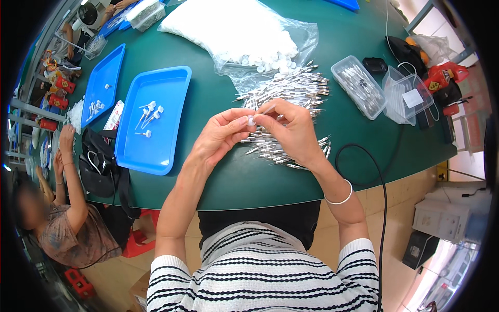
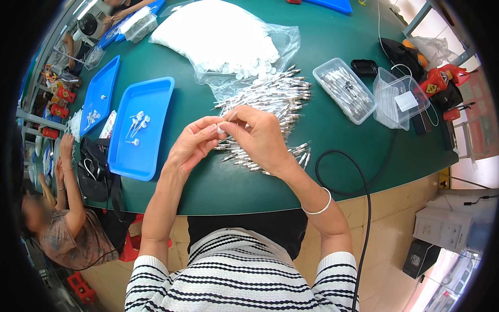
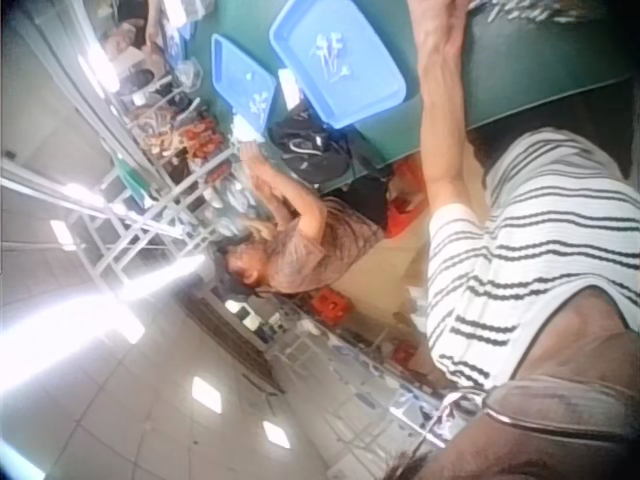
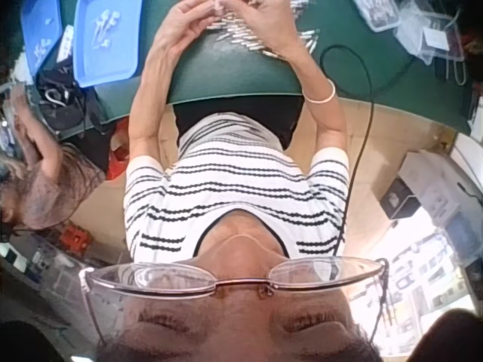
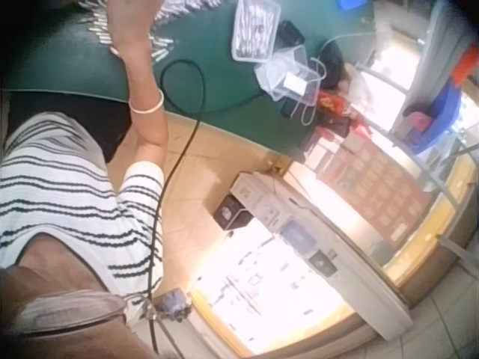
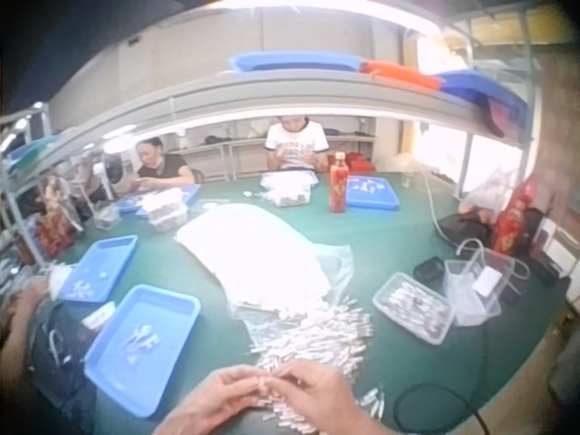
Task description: The person repeatedly picks up small white plastic caps and silver metal rods from a green table. They insert the metal rods into the plastic caps by hand and place the assembled units into a blue tray. The process is repetitive and involves handling small parts one at a time.
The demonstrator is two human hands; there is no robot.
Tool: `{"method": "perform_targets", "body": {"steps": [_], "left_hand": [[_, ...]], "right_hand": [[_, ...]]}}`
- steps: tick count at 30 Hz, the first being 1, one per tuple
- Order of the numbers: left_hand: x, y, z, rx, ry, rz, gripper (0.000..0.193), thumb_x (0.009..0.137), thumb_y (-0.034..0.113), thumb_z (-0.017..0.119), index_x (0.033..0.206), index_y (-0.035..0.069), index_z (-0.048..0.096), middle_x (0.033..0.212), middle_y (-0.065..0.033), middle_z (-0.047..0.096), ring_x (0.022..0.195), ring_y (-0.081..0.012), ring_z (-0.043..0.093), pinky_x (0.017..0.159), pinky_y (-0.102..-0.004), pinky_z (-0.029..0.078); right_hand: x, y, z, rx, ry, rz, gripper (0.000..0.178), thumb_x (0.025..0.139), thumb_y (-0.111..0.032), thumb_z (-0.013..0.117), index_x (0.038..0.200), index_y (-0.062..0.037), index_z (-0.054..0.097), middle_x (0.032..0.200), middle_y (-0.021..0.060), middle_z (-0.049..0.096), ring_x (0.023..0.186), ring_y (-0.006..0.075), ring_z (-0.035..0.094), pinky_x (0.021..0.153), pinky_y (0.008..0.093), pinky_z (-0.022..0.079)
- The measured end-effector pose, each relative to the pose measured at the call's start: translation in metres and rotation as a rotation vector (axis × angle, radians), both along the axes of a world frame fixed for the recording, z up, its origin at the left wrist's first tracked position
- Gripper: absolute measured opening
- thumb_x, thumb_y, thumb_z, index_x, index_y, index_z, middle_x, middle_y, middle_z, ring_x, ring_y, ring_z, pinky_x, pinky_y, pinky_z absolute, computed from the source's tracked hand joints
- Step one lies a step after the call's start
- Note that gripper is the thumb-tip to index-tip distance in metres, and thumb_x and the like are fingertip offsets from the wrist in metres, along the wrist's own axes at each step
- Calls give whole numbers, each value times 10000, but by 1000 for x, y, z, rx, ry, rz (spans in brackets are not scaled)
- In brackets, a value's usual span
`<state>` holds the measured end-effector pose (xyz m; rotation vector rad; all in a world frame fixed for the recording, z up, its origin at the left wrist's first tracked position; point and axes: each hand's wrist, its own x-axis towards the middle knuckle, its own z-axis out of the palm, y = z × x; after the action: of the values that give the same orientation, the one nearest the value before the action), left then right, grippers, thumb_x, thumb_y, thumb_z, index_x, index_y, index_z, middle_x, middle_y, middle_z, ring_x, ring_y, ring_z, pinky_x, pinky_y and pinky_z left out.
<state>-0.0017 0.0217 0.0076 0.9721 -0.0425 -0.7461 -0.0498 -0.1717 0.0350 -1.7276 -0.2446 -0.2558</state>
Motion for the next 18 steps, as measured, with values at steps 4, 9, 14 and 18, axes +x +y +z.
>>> {"method": "perform_targets", "body": {"steps": [4, 9, 14, 18], "left_hand": [[-1, 1, 0, -25, 19, 33, 211, 920, 74, 681, 1118, 2, 674, 952, -65, 704, 848, -116, 689, 754, -204, 591], [-2, 0, -1, -21, -47, 74, 230, 906, 72, 698, 1121, -1, 660, 984, -68, 698, 885, -117, 686, 803, -216, 586], [-9, -5, 10, 24, -228, 184, 297, 881, 56, 722, 1158, -11, 636, 1024, -70, 690, 971, -141, 666, 891, -266, 542], [-14, -7, 10, 116, -418, 232, 351, 864, 21, 727, 1196, -25, 620, 1073, -80, 675, 1001, -129, 639, 907, -262, 519]], "right_hand": [[1, 4, -4, 83, 36, 14, 52, 887, -50, 684, 913, -6, 699, 820, 45, 705, 715, 86, 633, 606, 242, 488], [3, 3, -10, 136, 59, 49, 75, 891, -54, 690, 948, -5, 695, 831, 39, 688, 753, 76, 614, 637, 236, 496], [4, -7, 5, 96, 95, 43, 124, 883, -101, 716, 950, 2, 700, 784, 24, 669, 735, 66, 598, 614, 244, 480], [1, -12, 11, -116, 127, 79, 152, 893, -128, 693, 915, 22, 698, 721, 85, 660, 625, 122, 596, 593, 283, 474]]}}
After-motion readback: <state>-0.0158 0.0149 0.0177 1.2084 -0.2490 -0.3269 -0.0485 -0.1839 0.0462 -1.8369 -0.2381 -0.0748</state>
